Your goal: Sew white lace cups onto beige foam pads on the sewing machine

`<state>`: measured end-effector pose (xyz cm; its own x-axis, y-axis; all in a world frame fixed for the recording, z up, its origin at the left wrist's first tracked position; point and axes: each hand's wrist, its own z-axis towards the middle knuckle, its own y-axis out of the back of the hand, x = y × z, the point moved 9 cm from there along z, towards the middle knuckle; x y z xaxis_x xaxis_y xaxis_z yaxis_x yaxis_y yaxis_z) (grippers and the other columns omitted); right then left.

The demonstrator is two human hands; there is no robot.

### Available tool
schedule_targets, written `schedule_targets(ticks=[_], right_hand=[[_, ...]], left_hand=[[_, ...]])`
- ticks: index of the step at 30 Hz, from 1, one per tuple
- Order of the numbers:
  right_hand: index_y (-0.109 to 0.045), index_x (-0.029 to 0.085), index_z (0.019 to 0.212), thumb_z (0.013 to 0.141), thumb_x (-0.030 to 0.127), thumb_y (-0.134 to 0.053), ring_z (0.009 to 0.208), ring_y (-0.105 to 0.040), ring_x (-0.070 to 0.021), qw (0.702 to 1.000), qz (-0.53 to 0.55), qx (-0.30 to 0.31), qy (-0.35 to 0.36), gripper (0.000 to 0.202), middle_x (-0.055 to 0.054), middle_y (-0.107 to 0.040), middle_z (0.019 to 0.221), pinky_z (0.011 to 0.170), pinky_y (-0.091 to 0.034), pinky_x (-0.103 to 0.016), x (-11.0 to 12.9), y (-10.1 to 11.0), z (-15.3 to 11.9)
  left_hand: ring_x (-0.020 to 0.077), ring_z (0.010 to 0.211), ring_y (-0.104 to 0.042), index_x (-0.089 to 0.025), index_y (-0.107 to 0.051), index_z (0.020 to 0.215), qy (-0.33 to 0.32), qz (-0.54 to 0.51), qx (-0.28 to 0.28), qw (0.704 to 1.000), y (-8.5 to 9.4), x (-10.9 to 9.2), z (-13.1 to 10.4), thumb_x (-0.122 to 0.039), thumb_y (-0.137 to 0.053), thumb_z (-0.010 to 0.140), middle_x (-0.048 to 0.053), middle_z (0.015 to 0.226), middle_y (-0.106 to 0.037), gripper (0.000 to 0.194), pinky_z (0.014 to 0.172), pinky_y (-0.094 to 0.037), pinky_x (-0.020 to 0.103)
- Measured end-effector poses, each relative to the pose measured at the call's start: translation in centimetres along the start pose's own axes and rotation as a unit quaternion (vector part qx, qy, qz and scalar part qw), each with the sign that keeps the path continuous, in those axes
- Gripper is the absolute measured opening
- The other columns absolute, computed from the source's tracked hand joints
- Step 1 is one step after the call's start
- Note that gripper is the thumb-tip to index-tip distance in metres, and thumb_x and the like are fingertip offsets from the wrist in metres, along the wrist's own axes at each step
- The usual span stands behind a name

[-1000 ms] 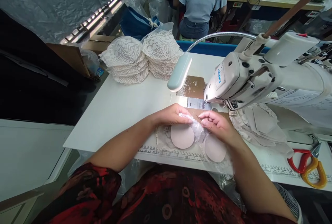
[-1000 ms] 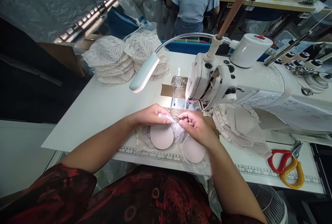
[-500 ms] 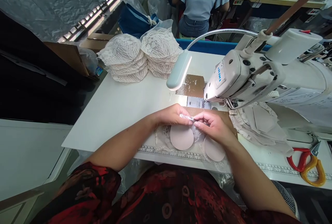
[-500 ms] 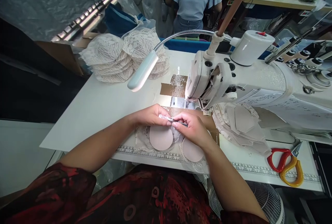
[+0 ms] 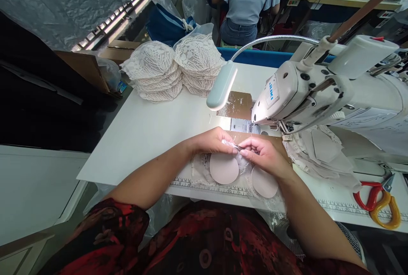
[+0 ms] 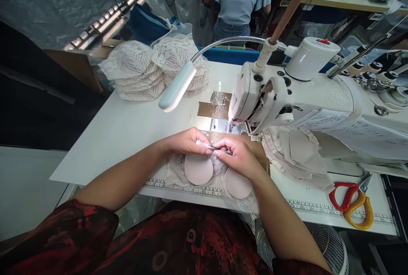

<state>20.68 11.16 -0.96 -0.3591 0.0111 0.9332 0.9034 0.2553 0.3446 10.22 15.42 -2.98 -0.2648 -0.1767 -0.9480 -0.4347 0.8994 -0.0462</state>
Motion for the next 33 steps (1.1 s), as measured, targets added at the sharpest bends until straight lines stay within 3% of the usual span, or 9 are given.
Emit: schedule_targets(ticks=[7,11,15,18,21,24,27,30,33], right_hand=[[-0.067,0.020,0.084,0.083,0.036,-0.064,0.073,-0.059,-0.0168,0.998,-0.050,-0.023,0.009,0.016,-0.003,-0.067,0.081,0.064,-0.046,-0.030,1.4,-0.3,0.8],[-0.065,0.020,0.082,0.083,0.042,-0.063,0.072,-0.060,-0.0178,0.998,-0.009,-0.057,-0.003,0.021,-0.004,-0.066,0.079,0.065,-0.048,-0.032,0.7,-0.1,0.9],[-0.061,0.022,0.101,0.076,0.044,-0.071,0.072,-0.062,-0.0179,0.991,0.117,-0.031,-0.058,0.035,-0.002,-0.067,0.081,0.063,-0.051,-0.031,-0.8,-1.0,0.8],[-0.065,0.020,0.099,0.074,0.043,-0.073,0.071,-0.060,-0.0174,0.993,0.074,0.006,-0.091,0.035,-0.002,-0.066,0.080,0.060,-0.049,-0.030,-1.0,-1.6,0.6],[-0.067,0.018,0.084,0.081,0.046,-0.064,0.069,-0.056,-0.0161,0.996,0.028,-0.013,-0.085,0.028,-0.003,-0.064,0.076,0.057,-0.045,-0.028,-0.5,-0.8,0.3],[-0.062,0.019,0.074,0.083,0.045,-0.062,0.067,-0.052,-0.0145,0.998,0.016,0.015,-0.065,0.028,-0.001,-0.060,0.072,0.057,-0.042,-0.027,-0.2,-1.0,0.2],[-0.059,0.020,0.076,0.081,0.044,-0.064,0.067,-0.052,-0.0142,0.998,0.029,0.022,-0.050,0.025,0.000,-0.058,0.073,0.061,-0.043,-0.028,-0.3,-1.4,0.4],[-0.059,0.020,0.085,0.075,0.042,-0.070,0.073,-0.054,-0.0152,0.997,0.056,-0.038,-0.044,0.027,-0.001,-0.060,0.080,0.069,-0.046,-0.030,-0.9,-0.8,0.6],[-0.061,0.019,0.087,0.079,0.041,-0.066,0.071,-0.053,-0.0149,0.996,0.049,-0.067,-0.043,0.024,-0.002,-0.061,0.080,0.067,-0.044,-0.030,-1.1,-0.5,0.6]], left_hand=[[0.0064,0.052,-0.036,-0.012,-0.058,0.060,-0.002,0.006,0.009,1.000,-0.3,-0.2,0.0,-0.042,-0.078,0.071,-0.004,0.056,-0.042,0.038,0.045,-0.025,0.020],[0.0091,0.057,-0.048,-0.011,-0.067,0.069,0.008,0.016,-0.008,1.000,-0.1,-0.1,0.1,-0.037,-0.078,0.070,-0.001,0.062,-0.056,0.028,0.051,-0.036,0.020],[0.0141,0.073,-0.060,-0.012,-0.074,0.086,0.004,0.020,-0.007,1.000,-0.1,0.1,0.2,-0.035,-0.076,0.073,0.004,0.081,-0.069,0.026,0.065,-0.046,0.023],[0.0151,0.077,-0.063,-0.013,-0.073,0.090,-0.008,0.011,0.040,0.999,-0.3,0.1,0.0,-0.037,-0.073,0.077,0.006,0.085,-0.070,0.027,0.068,-0.048,0.023],[0.0141,0.074,-0.061,-0.013,-0.071,0.090,-0.018,0.077,0.068,0.995,0.3,-0.5,-0.9,-0.034,-0.074,0.075,0.004,0.083,-0.068,0.026,0.064,-0.047,0.022],[0.0119,0.068,-0.056,-0.012,-0.069,0.082,-0.025,0.149,-0.002,0.989,2.4,-1.6,-1.9,-0.033,-0.070,0.077,0.002,0.075,-0.063,0.022,0.058,-0.042,0.020],[0.0122,0.072,-0.056,-0.013,-0.068,0.084,-0.036,0.144,-0.065,0.987,3.7,-2.5,-2.6,-0.034,-0.065,0.081,0.002,0.079,-0.063,0.022,0.061,-0.042,0.020],[0.0116,0.073,-0.055,-0.013,-0.067,0.083,-0.047,0.139,-0.074,0.986,3.2,-2.8,-2.5,-0.035,-0.065,0.081,0.001,0.079,-0.062,0.022,0.062,-0.042,0.020],[0.0110,0.071,-0.053,-0.013,-0.066,0.082,-0.051,0.135,-0.064,0.988,2.2,-2.6,-1.8,-0.036,-0.067,0.080,0.001,0.078,-0.060,0.023,0.060,-0.040,0.020]])
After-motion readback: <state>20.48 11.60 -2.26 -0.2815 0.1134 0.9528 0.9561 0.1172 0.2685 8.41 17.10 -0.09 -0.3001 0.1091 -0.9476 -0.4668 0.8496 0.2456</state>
